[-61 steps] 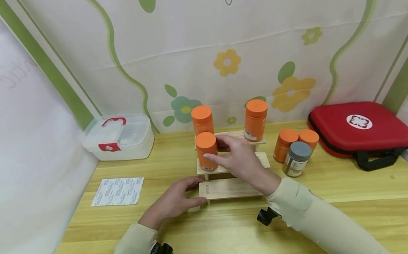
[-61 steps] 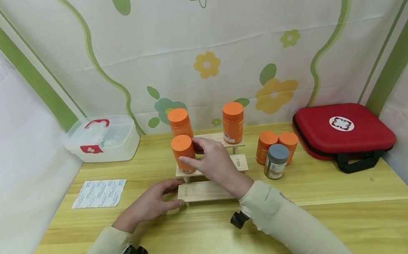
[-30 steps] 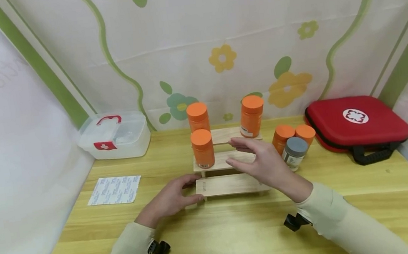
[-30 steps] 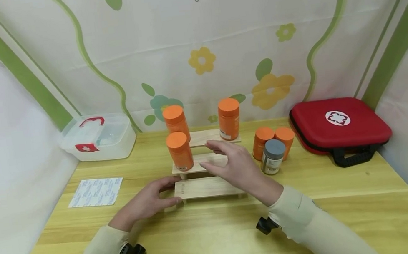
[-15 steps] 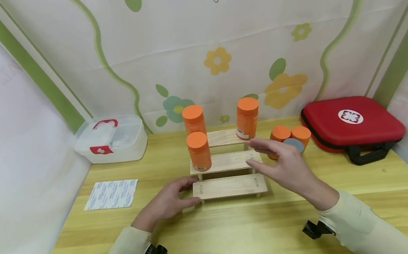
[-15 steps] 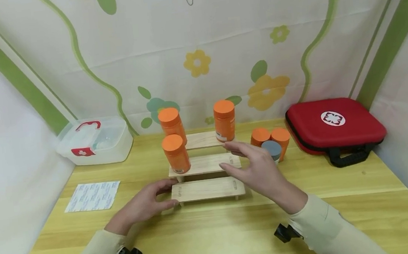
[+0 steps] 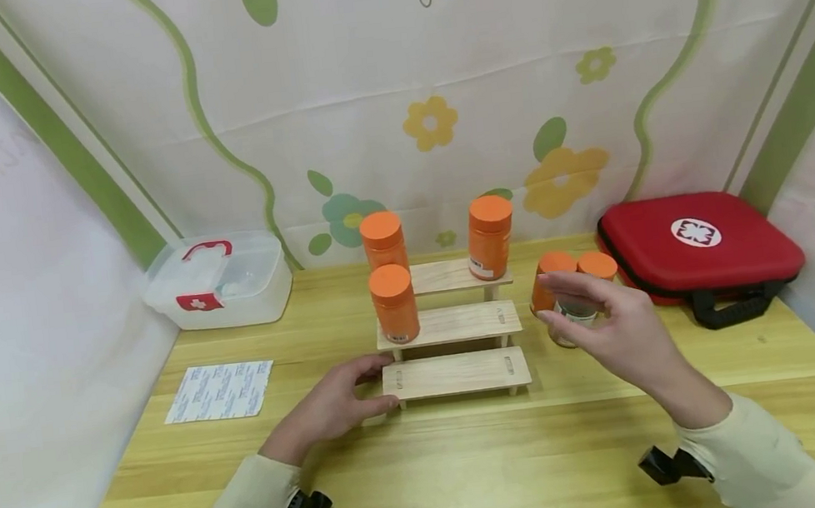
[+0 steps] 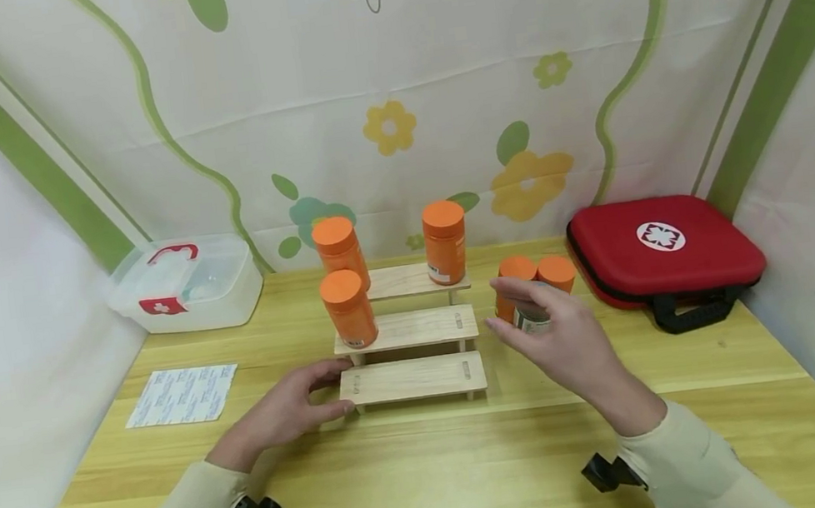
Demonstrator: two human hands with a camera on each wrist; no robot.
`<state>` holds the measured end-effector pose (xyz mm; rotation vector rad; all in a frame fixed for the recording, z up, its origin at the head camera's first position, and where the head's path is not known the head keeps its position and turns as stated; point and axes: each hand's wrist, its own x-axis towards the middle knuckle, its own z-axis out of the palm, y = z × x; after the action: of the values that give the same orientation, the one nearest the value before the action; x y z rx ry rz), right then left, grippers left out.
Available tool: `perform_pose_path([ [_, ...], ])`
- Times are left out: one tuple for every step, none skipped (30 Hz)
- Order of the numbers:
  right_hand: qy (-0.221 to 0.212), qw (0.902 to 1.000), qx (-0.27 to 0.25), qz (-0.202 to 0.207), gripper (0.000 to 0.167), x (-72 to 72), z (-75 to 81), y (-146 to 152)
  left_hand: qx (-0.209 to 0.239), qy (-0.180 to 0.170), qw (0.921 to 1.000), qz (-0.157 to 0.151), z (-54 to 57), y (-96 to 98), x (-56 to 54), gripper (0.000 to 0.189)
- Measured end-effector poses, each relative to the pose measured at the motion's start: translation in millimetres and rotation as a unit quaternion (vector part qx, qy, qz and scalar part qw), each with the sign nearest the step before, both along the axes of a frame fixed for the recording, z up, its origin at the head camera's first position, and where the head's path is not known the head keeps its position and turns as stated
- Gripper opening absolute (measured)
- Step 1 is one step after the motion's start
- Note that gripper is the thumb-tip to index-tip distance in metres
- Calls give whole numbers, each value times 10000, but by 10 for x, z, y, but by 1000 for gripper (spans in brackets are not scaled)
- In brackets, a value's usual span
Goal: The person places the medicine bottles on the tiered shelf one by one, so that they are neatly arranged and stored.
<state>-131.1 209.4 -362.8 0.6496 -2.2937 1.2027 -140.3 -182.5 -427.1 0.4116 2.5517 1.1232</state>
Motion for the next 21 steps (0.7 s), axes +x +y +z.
perform_pose_path([
  [14, 10000, -2, -44, 53, 9, -1, 21, 1, 10, 10000, -10, -1, 0, 0, 61],
  [23, 10000, -7, -85, 54, 17, -3, 41, -5, 22, 10000, -15, -1, 0, 1, 62],
  [6, 9999, -31, -117, 54, 27, -6, 60, -13, 33, 10000, -15, -1, 0, 2, 62],
  [-13, 9999, -30, -150, 55, 33, -17, 79, -16, 43, 10000, -16, 0, -1, 3, 62],
  [-44, 9998, -33, -179, 55, 37, -28, 100, -25, 49, 10000, -15, 1, -2, 5, 62],
  [-93, 9997, -38, -218, 55, 44, -39, 118, -30, 53, 10000, -2, 3, -4, 7, 62],
  [-150, 9995, -47, -261, 55, 48, -52, 136, -34, 62, 10000, 11, 5, -5, 9, 62],
  [-206, 9993, -61, -303, 54, 55, -63, 153, -34, 58, 10000, 27, 9, -4, 11, 62],
  [-270, 9990, -71, -346, 54, 61, -72, 170, -26, 53, 10000, 39, 11, -3, 13, 62],
  [-316, 9987, -72, -390, 53, 67, -83, 188, -21, 49, 10000, 45, 12, -3, 15, 61],
  [-352, 9984, -80, -432, 53, 76, -89, 206, -20, 47, 10000, 49, 14, -1, 16, 61],
  [-380, 9981, -75, -471, 53, 84, -94, 222, -15, 49, 10000, 49, 15, 1, 17, 61],
  [-394, 9980, -78, -489, 53, 90, -100, 239, -13, 50, 10000, 43, 16, 4, 18, 61],
  [-394, 9979, -59, -504, 53, 99, -106, 256, -11, 48, 10000, 36, 16, 7, 19, 62],
  [-396, 9979, -46, -515, 53, 103, -115, 275, -6, 48, 10000, 28, 14, 6, 18, 62],
  [-396, 9979, -32, -519, 54, 107, -124, 293, -9, 49, 10000, 25, 12, 7, 18, 62],
  [-394, 9978, -10, -532, 54, 112, -132, 310, -6, 51, 10000, 19, 10, 6, 17, 62],
  [-395, 9977, 4, -556, 53, 117, -139, 326, -10, 59, 10000, 18, 8, 6, 16, 62],
  [-384, 9976, 16, -581, 53, 123, -145, 343, -11, 60, 10000, 18, 6, 7, 15, 62],
  [-368, 9974, 30, -621, 53, 128, -151, 359, -9, 63, 10000, 14, 3, 9, 14, 62],
  [-351, 9972, 30, -660, 54, 131, -156, 376, -6, 68, 10000, 14, 1, 9, 12, 62],
])
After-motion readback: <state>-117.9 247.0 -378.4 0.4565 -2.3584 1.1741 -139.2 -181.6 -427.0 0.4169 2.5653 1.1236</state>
